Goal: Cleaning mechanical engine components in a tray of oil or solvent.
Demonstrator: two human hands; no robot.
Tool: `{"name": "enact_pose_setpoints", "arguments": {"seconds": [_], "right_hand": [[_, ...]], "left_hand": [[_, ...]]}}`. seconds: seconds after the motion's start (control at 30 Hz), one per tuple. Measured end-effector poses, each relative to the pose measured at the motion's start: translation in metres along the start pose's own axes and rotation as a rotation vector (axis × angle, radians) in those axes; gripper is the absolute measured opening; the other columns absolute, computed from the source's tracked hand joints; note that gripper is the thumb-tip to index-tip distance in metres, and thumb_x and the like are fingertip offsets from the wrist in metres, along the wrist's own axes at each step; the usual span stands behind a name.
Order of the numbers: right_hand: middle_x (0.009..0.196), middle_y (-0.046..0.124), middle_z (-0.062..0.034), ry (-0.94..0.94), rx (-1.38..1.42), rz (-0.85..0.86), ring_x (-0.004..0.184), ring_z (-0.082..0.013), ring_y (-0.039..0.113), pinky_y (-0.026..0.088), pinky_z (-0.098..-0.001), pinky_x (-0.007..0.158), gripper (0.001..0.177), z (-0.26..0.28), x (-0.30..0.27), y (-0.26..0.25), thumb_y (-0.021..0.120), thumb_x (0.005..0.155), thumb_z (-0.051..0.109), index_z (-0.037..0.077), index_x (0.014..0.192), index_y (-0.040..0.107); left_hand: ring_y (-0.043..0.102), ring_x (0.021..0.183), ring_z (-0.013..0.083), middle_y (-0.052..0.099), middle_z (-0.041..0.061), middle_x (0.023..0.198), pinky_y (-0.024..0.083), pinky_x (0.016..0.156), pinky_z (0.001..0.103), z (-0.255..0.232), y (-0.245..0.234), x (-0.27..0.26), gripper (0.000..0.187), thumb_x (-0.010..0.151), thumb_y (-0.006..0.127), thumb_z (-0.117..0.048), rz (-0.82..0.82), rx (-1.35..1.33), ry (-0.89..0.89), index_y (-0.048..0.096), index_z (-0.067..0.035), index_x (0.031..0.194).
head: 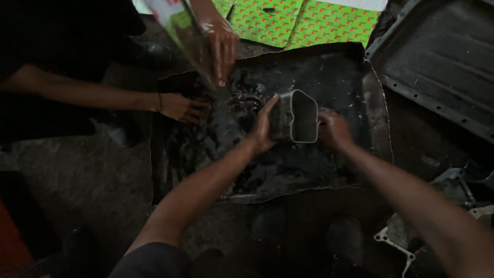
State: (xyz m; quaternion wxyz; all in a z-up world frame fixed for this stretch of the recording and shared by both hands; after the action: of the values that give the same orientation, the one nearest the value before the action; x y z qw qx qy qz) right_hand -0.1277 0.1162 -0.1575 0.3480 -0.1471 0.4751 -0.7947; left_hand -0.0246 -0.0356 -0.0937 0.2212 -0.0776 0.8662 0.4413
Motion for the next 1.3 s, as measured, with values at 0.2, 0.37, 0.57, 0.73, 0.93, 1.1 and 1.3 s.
{"name": "enact_pose_setpoints", "arguments": {"seconds": [0.2,0.37,0.57,0.73,0.93,1.1,1.3], "right_hand": [[0.114,0.065,-0.0140,0.694,1.182,0.032,0.105,-0.0291,0.063,0.056,-0.0463,0.089,0.033,-0.003,-0.048,-0.059,0.051,0.101,0.026,0.005,0.122,0.066],[0.105,0.071,-0.0059,0.498,1.205,-0.081,0.097,-0.0180,0.067,0.055,-0.0391,0.087,0.029,0.039,-0.055,-0.128,0.057,0.101,0.037,0.012,0.113,0.068],[0.105,0.072,-0.0090,0.126,0.673,-0.097,0.094,-0.0201,0.068,0.057,-0.0382,0.083,0.039,0.114,-0.060,-0.142,0.074,0.094,0.029,0.006,0.124,0.062],[0.113,0.069,-0.0154,-0.365,-0.103,-0.291,0.105,-0.0359,0.066,0.056,-0.0494,0.090,0.080,0.204,-0.088,-0.154,0.088,0.070,0.020,0.010,0.142,0.054],[0.137,0.059,-0.0170,-0.499,0.013,-0.412,0.125,-0.0440,0.061,0.052,-0.0550,0.108,0.073,0.175,-0.079,-0.149,0.078,0.075,0.005,0.014,0.143,0.054],[0.131,0.065,-0.0148,0.262,0.620,-0.147,0.117,-0.0275,0.069,0.059,-0.0457,0.103,0.045,0.066,-0.034,-0.118,0.067,0.095,0.020,0.015,0.137,0.051],[0.135,0.062,-0.0167,0.611,1.140,-0.049,0.127,-0.0322,0.061,0.053,-0.0489,0.106,0.053,0.048,-0.056,-0.095,0.067,0.097,0.037,0.010,0.139,0.052]], "left_hand": [[0.070,0.095,0.0256,0.073,0.007,0.100,0.056,0.091,0.050,0.004,0.009,-0.018,0.056,0.092,0.054,-0.066,-0.142,0.172,-0.098,0.070,-0.016,0.114],[0.064,0.111,0.0282,0.068,0.010,0.119,0.050,0.100,0.052,0.022,-0.003,0.000,0.061,0.093,0.057,-0.067,-0.119,0.215,-0.077,0.063,-0.018,0.129],[0.064,0.114,0.0315,0.067,0.014,0.127,0.051,0.095,0.052,0.042,0.018,0.012,0.065,0.094,0.048,-0.065,-0.034,0.223,-0.068,0.062,-0.015,0.132],[0.066,0.123,0.0330,0.065,0.015,0.135,0.058,0.105,0.053,0.053,0.021,0.026,0.051,0.101,0.051,-0.048,0.168,0.066,0.119,0.061,-0.010,0.133],[0.065,0.104,0.0285,0.068,0.006,0.120,0.058,0.078,0.051,0.114,-0.029,0.064,0.059,0.096,0.045,-0.064,-0.041,0.073,-0.114,0.061,-0.021,0.133],[0.031,0.146,0.0310,0.030,0.006,0.160,0.035,0.112,0.064,0.088,-0.028,0.055,0.094,0.083,0.067,-0.064,-0.222,0.418,0.050,0.029,-0.023,0.159],[0.031,0.147,0.0392,0.032,0.019,0.160,0.028,0.112,0.070,0.040,0.016,0.007,0.124,0.058,0.074,-0.077,-0.396,0.461,0.043,0.025,-0.018,0.155]]}}
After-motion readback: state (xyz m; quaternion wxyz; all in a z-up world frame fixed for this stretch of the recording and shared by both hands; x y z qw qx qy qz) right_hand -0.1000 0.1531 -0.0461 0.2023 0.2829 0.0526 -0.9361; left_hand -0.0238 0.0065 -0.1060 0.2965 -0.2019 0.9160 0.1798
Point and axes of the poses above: each hand's wrist, its own x-axis towards the middle knuckle, its own y-axis out of the palm, z = x × y, the point moved 10 cm from there along x, towards the middle knuckle
